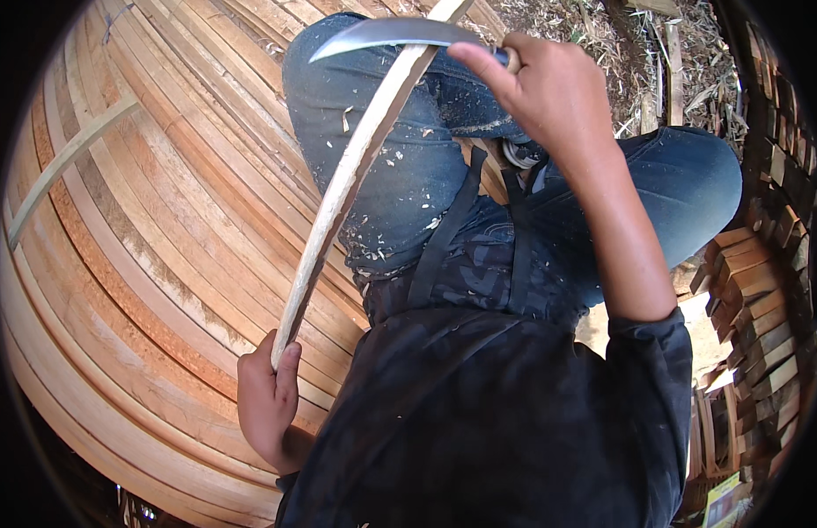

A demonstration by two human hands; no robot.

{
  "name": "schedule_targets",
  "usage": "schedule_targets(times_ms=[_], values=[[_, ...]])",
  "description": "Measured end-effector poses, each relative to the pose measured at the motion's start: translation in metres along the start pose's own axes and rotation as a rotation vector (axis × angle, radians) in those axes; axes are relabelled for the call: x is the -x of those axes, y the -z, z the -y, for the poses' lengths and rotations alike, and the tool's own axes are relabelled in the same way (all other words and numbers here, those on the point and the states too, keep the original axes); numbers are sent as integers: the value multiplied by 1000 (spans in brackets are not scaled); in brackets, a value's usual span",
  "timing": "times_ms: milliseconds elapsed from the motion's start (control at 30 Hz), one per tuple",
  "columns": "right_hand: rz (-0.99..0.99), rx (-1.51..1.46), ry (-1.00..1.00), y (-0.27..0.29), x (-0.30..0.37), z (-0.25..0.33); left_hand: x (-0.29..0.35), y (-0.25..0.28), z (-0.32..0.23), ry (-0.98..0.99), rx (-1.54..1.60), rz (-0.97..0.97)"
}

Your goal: The person sits on the ground and uses a curved knife to shave a long, thin piece of wood held across their lap. They repeatedly scrape the blade along the wood to remove thin shavings, occasionally adjusting their grip on the wood and the tool.

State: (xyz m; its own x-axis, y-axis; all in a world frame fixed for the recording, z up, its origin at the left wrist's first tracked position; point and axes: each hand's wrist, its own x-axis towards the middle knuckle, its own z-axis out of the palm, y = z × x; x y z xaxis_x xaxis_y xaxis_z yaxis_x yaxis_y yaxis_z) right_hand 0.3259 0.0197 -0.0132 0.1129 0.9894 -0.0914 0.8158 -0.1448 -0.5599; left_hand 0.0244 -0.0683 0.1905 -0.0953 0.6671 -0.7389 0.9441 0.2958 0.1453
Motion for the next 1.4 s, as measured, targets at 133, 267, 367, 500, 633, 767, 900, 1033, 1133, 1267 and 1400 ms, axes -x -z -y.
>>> schedule_targets(times_ms=[133,267,367,500,633,767,900,1033,1133,1267,1400], values=[[-86,-20,201,-15,-2,14,-5,3,2,1,64,39],[-162,113,35,-22,-35,-63,-2,-6,4,-33,-11,64],[-33,67,-33,-20,-21,-26,-14,5,3,6,28,78],[-59,54,160,-7,-14,-8,-13,9,3,27,72,106],[6,217,-390,-6,-64,-159,-13,11,-3,-5,-24,74],[-155,112,-348,0,-57,-118,-20,4,13,-52,-2,100],[71,2,19,-11,-31,-15,-22,12,10,-44,16,105],[-49,-31,-382,-23,-69,-91,-27,15,9,-24,33,126],[-87,137,-349,-17,-77,-117,-29,7,17,-69,43,175],[-32,27,-179,-20,-63,-79,-32,15,24,-34,97,164],[15,14,130,-25,-50,-29,-34,19,23,-40,101,154]])
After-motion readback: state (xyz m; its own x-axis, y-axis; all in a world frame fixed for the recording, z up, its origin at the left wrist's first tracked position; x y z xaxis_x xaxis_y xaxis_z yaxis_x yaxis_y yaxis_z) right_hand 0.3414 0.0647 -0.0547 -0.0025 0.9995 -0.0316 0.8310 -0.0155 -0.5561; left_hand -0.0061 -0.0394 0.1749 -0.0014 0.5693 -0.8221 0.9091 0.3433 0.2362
